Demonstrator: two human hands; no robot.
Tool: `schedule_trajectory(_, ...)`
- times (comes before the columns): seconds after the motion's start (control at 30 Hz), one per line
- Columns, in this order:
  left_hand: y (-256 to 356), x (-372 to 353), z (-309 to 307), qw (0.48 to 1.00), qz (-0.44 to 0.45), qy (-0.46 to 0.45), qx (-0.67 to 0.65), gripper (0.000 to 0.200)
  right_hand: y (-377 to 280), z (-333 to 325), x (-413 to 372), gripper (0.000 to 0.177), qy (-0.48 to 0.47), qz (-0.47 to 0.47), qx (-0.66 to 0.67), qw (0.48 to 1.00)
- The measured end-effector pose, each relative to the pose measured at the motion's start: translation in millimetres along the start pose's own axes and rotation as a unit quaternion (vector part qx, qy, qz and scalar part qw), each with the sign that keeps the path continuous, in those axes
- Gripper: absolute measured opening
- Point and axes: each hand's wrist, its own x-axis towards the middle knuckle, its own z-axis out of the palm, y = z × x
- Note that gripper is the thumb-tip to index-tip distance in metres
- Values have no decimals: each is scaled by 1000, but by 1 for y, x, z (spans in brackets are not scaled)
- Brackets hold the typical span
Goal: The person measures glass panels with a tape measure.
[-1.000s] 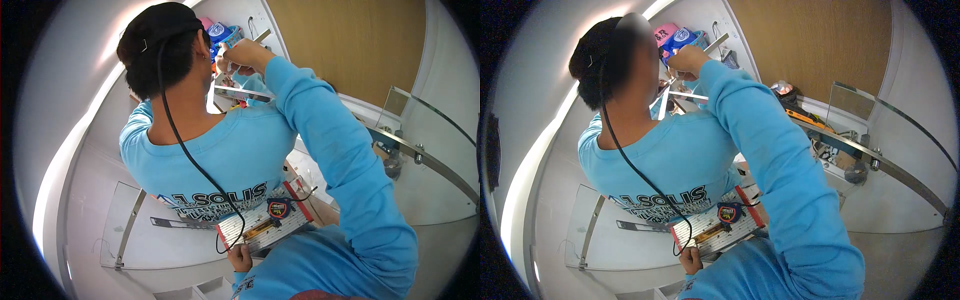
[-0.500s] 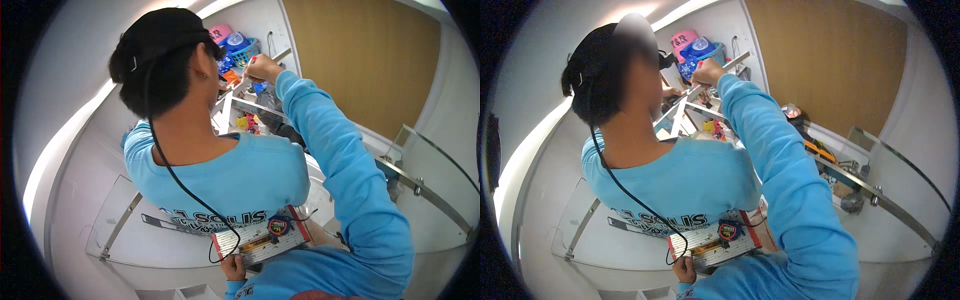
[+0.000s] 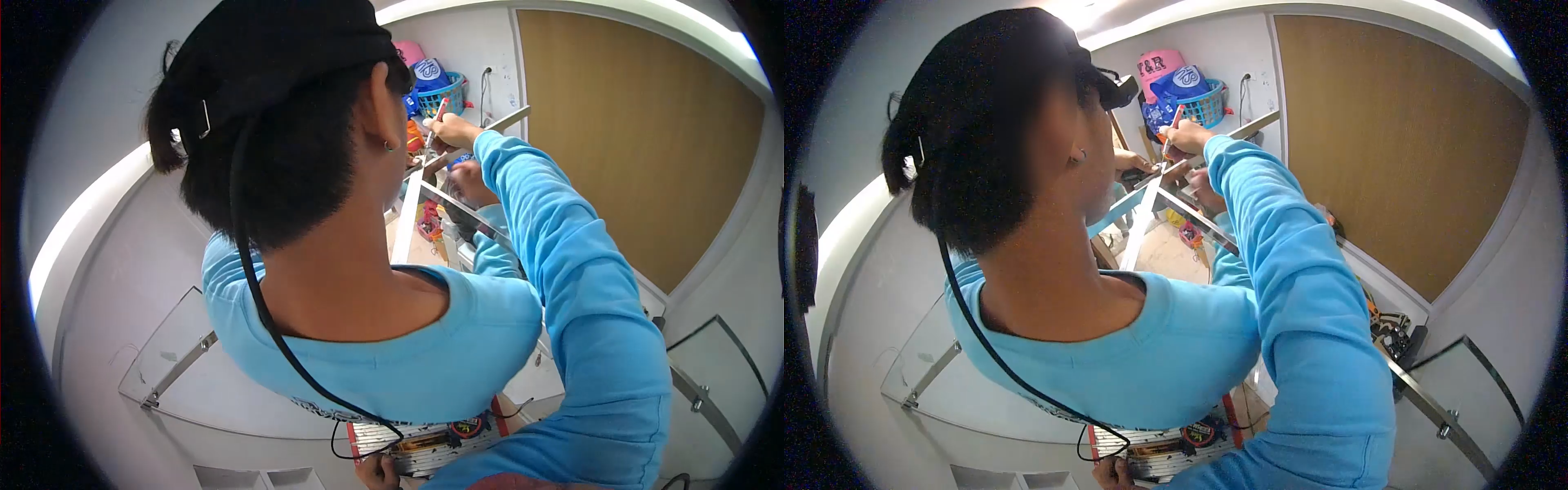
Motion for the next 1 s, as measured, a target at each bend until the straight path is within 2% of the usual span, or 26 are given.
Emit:
schedule_trajectory(0.07, 11, 7, 0, 996, 60, 40, 58, 29, 9, 0, 15, 46, -27, 11, 8, 1000)
schedule_trajectory(0.1, 13, 4, 1, 999, 3, 24, 28, 26, 9, 0, 17, 44, -24, -30, 9, 999)
schedule_trajectory(0.13, 14, 2, 1, 999, -4, 19, 27, 26, 11, 3, 17, 42, -21, -69, 10, 997)
schedule_trajectory(0.17, 15, 2, 0, 999, -37, 5, 18, 25, 10, 2, 19, 44, 24, -72, -9, 997)
schedule_trajectory(0.2, 17, 1, -3, 997, -70, -10, 10, 24, 5, -1, 21, 43, 5, -87, -35, 996)
schedule_trajectory(0.23, 8, 1, -3, 999, 3, -10, 51, 24, 2, -2, 24, 43, -10, -93, -64, 994)
schedule_trajectory(0.27, 6, -3, -6, 998, 1, -19, 52, 24, 1, -2, 25, 42, -23, -99, -91, 991)
schedule_trajectory(0.33, 16, 5, -4, 999, -32, 8, 19, 24, 8, -5, 33, 42, -21, -44, -43, 998)
schedule_trajectory(0.37, 35, 20, -1, 998, -41, 49, -27, 30, 4, -8, 21, 43, 42, -58, -112, 991)
schedule_trajectory(0.4, 34, 16, -4, 998, -43, 45, -28, 30, 0, -12, 17, 44, -3, -60, -78, 995)
schedule_trajectory(0.47, 28, 12, -10, 993, -110, -42, -24, 47, 2, -16, 9, 40, 11, -78, -125, 989)
schedule_trajectory(0.57, 31, 14, -11, 991, -123, -44, -42, 48, -6, -18, -8, 34, -9, -53, -54, 997)
schedule_trajectory(0.6, 31, 16, -14, 991, -119, -46, -45, 48, -14, -16, -14, 30, -13, -37, -85, 996)
schedule_trajectory(0.67, 31, 19, -12, 993, -101, -31, -44, 49, -6, -9, -7, 33, 36, -31, -65, 997)
schedule_trajectory(0.7, 32, 19, -10, 995, -92, -21, -43, 49, -4, -10, -2, 42, 54, -16, -74, 996)
schedule_trajectory(0.73, 32, 19, -10, 996, -84, -13, -41, 50, -2, -13, 4, 42, 57, -16, -72, 996)
schedule_trajectory(0.8, 33, 17, -12, 997, -73, -4, -35, 50, -7, -16, 8, 24, 172, -28, -173, 969)
schedule_trajectory(0.87, 32, 15, -14, 995, -83, -23, -46, 49, -8, -23, 3, 49, 210, 32, -161, 964)
schedule_trajectory(0.93, 24, 9, -14, 996, -80, -33, -32, 46, -8, -34, -9, 59, 370, -171, -263, 874)
schedule_trajectory(0.97, 23, 6, -12, 996, -81, -17, -36, 46, -33, -47, -25, 55, 288, -65, -350, 889)
schedule_trajectory(1.0, 21, 3, -11, 996, -84, -3, -41, 45, -58, -61, -40, 54, 184, 25, -441, 878)
